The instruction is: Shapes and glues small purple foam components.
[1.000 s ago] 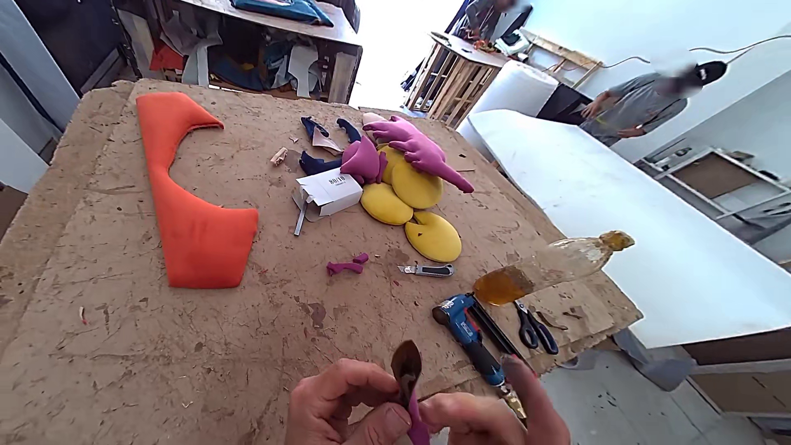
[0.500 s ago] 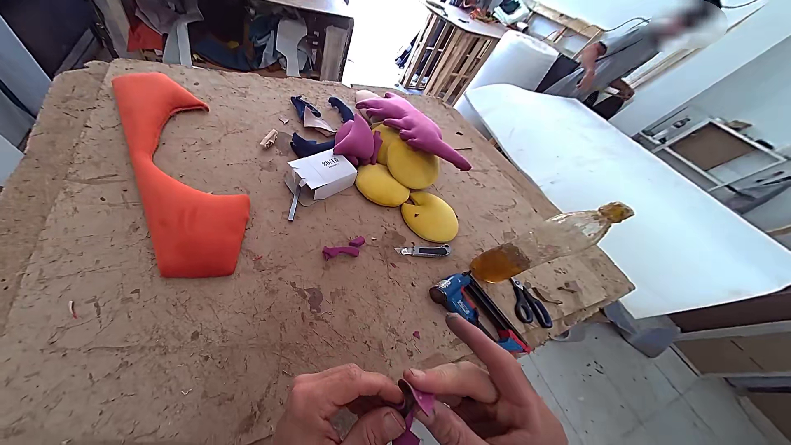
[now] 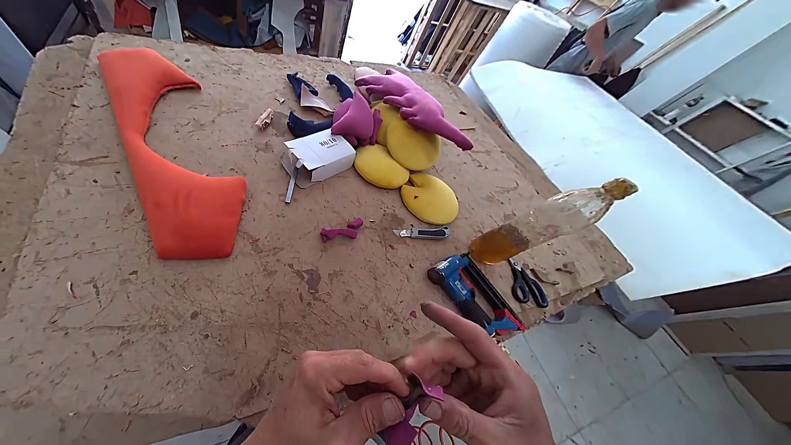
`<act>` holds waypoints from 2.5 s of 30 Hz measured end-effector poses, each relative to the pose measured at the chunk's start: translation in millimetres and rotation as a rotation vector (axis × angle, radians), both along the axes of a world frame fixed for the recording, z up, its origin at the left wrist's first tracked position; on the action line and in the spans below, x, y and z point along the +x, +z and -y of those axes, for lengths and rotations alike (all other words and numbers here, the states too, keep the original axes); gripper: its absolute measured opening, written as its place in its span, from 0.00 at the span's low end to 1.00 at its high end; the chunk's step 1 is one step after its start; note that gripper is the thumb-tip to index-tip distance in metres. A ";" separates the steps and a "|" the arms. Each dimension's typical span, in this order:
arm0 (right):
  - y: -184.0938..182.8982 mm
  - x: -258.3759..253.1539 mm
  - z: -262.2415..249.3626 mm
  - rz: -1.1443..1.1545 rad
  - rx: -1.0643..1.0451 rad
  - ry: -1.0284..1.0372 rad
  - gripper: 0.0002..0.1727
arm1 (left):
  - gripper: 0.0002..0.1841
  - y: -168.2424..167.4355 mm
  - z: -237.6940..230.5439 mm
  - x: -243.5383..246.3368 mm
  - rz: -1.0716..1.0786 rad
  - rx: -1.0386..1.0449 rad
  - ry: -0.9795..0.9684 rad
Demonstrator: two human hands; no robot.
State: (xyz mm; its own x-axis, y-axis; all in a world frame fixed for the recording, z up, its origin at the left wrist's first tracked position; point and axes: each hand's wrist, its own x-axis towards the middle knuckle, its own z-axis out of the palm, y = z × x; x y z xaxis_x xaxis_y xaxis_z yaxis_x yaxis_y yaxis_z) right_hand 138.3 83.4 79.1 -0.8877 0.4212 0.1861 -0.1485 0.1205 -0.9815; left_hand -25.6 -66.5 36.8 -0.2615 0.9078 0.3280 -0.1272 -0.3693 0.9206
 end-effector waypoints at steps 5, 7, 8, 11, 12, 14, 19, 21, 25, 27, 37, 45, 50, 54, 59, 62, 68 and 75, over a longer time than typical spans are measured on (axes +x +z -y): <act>-4.9 3.0 3.6 -0.035 0.079 0.016 0.41 | 0.09 -3.1 3.8 1.2 0.078 -0.058 -0.064; -10.0 0.7 5.8 -0.057 0.084 0.016 0.41 | 0.08 -3.5 4.5 0.3 0.107 -0.073 -0.075; -12.5 -1.4 6.7 -0.067 0.076 0.012 0.41 | 0.09 -3.6 4.7 -0.1 0.112 -0.075 -0.069; -17.3 -7.7 6.6 -0.104 0.008 0.016 0.39 | 0.13 -3.6 5.3 -3.6 0.147 -0.033 -0.103; -17.9 -9.0 6.0 -0.123 -0.033 0.023 0.39 | 0.17 -4.5 5.3 -5.2 0.178 0.000 -0.144; -18.2 -10.6 5.3 -0.155 -0.088 0.039 0.38 | 0.20 -8.4 3.5 -8.2 0.239 0.065 -0.235; -18.6 -12.3 9.6 -0.148 -0.115 0.081 0.41 | 0.12 -9.1 1.5 -10.1 0.215 0.066 -0.247; -19.5 -12.4 8.7 -0.151 -0.116 0.090 0.41 | 0.11 -7.0 1.1 -11.4 0.130 0.056 -0.222; -21.0 -13.5 7.6 -0.162 -0.147 0.087 0.41 | 0.11 -6.1 -2.6 -12.7 -0.028 0.110 -0.160; -24.4 -15.2 6.5 -0.182 -0.175 0.089 0.41 | 0.11 -6.0 -5.0 -14.0 -0.093 0.132 -0.124; -58.2 -19.1 -7.9 -0.216 -0.337 0.099 0.40 | 0.13 -15.4 -14.7 -20.3 -0.318 0.047 -0.019; -34.0 -18.8 0.5 -0.217 0.148 -0.309 0.42 | 0.25 -22.8 -18.8 -3.4 0.059 0.033 0.132; -43.6 -25.8 7.9 -0.160 0.208 -0.454 0.42 | 0.27 -21.0 -26.1 4.5 -0.090 -0.072 0.297; -46.5 -30.8 11.2 -0.104 0.191 -0.485 0.39 | 0.16 -23.1 -35.4 -5.5 0.070 -0.088 0.266; -91.2 -39.3 5.9 0.050 0.231 -0.555 0.40 | 0.13 -49.6 -49.7 -19.2 0.015 -0.263 0.221; -134.8 -42.2 10.5 0.115 0.362 -0.683 0.42 | 0.21 -71.4 -58.6 -12.6 0.253 -0.398 0.168; -104.0 -22.1 3.0 0.012 0.187 -0.431 0.34 | 0.13 -72.2 -63.3 -9.0 0.811 -0.329 0.154; -76.6 -34.1 -27.1 0.049 -0.037 -0.317 0.20 | 0.09 -55.8 -64.4 -20.1 0.821 -0.307 -0.025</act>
